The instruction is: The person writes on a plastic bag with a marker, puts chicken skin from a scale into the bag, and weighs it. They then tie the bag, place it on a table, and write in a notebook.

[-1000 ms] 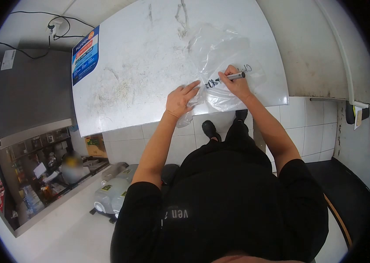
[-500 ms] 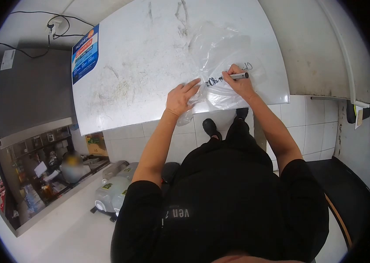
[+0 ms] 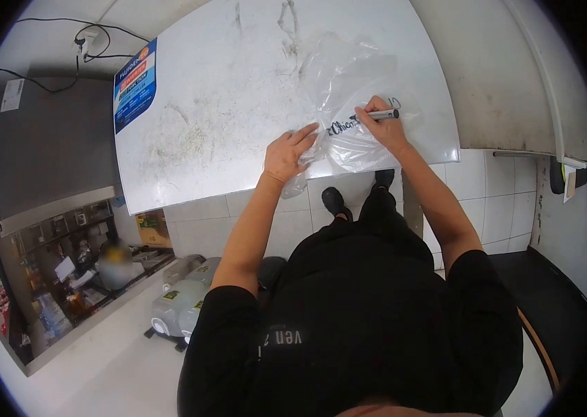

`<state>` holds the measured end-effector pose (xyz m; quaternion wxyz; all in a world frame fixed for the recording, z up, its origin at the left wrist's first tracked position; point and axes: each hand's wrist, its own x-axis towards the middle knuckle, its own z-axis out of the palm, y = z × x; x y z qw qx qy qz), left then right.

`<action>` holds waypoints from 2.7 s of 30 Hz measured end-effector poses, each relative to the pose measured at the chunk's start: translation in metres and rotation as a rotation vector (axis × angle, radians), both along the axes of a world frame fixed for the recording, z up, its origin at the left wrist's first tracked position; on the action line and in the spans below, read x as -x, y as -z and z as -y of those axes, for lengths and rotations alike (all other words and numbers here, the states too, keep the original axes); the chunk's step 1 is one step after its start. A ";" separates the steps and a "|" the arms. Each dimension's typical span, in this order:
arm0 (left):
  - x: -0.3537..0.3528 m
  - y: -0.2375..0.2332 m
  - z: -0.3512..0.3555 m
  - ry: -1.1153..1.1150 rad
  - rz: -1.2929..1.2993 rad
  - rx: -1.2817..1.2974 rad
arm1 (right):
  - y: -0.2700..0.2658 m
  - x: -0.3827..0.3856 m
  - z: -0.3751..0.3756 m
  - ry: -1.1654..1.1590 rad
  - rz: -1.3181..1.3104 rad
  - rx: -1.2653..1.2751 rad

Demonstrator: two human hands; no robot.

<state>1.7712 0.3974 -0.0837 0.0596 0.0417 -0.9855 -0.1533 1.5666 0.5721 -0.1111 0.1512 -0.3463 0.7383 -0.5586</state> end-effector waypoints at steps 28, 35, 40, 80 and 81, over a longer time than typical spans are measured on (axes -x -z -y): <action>0.002 0.000 -0.001 -0.004 -0.041 0.011 | 0.002 0.005 -0.005 0.042 0.004 0.051; 0.003 0.000 -0.003 -0.002 -0.044 0.007 | 0.004 0.009 -0.009 0.028 -0.077 -0.021; 0.004 0.002 -0.003 0.002 -0.087 0.007 | 0.002 0.009 -0.008 0.069 -0.057 0.042; 0.005 0.001 -0.004 -0.014 -0.037 0.009 | 0.011 0.029 -0.029 0.085 0.029 0.006; 0.004 0.000 -0.004 -0.026 -0.014 -0.003 | 0.011 0.029 -0.028 0.095 0.015 0.012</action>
